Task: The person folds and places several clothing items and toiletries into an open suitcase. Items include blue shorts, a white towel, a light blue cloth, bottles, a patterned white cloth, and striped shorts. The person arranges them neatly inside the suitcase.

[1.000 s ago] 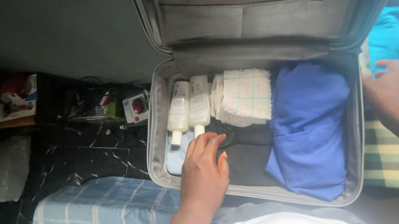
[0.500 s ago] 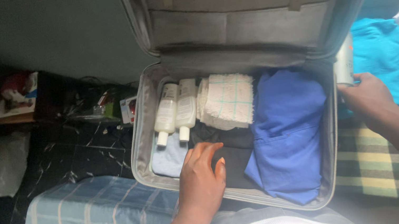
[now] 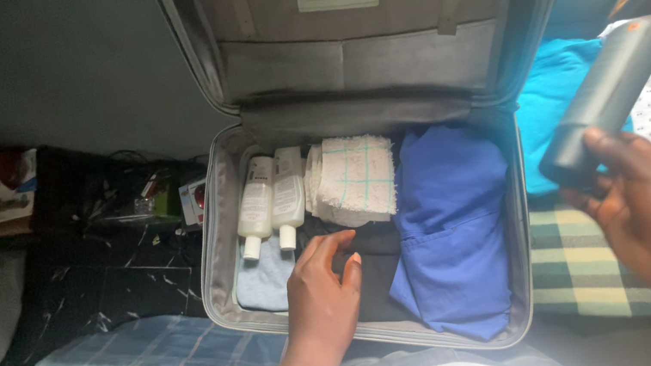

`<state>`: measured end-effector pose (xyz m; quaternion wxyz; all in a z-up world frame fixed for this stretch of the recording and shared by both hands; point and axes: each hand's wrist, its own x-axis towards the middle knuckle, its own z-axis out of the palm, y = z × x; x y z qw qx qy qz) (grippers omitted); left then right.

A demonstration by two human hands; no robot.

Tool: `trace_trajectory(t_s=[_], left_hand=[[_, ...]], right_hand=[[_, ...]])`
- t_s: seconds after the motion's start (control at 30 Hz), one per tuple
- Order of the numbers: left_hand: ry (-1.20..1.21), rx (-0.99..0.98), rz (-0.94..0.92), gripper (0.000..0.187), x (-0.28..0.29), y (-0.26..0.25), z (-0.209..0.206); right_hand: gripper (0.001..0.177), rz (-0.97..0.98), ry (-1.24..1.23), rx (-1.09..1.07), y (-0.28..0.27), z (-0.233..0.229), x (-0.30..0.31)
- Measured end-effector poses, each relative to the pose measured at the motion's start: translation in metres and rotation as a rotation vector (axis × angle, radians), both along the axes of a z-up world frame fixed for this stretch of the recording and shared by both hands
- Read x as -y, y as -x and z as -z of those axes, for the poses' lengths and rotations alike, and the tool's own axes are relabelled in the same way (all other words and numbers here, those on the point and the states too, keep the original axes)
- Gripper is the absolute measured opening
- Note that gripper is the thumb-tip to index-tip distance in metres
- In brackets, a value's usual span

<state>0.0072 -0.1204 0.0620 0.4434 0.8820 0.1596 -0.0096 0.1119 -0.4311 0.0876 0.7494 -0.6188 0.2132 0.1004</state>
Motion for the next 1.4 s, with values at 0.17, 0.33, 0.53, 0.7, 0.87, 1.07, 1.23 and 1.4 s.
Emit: trace_trajectory(t_s=[0.17, 0.33, 0.53, 0.7, 0.87, 1.07, 1.23, 1.4], left_hand=[[0.308, -0.124, -0.044, 0.033, 0.002, -0.010, -0.004], [0.782, -0.218, -0.023, 0.055, 0.003, -0.013, -0.013], [0.852, -0.170, -0.067, 0.060, -0.011, 0.003, -0.027], [0.872, -0.212, -0.187, 0.055, -0.040, 0.016, -0.026], [0.833, -0.216, -0.269, 0.049, -0.063, 0.025, -0.017], [0.765, -0.214, -0.296, 0.046, -0.089, 0.019, 0.004], [0.715, -0.242, -0.272, 0.049, -0.110, 0.003, 0.024], [0.621, -0.293, -0.295, 0.053, -0.121, -0.011, 0.045]], right_hand=[[0.057, -0.082, 0.041, -0.088, 0.040, -0.022, -0.053], [0.066, -0.369, 0.112, -0.099, 0.058, -0.022, -0.114], [0.065, -0.589, 0.260, -0.105, 0.058, -0.013, -0.170], [0.065, -0.695, 0.274, -0.147, 0.059, -0.003, -0.208], [0.065, -0.760, 0.348, -0.149, 0.063, 0.002, -0.234], [0.065, -0.777, 0.367, -0.148, 0.053, 0.021, -0.264], [0.063, -0.752, 0.267, -0.162, 0.037, 0.049, -0.285], [0.063, -0.756, 0.344, -0.208, 0.019, 0.065, -0.300]])
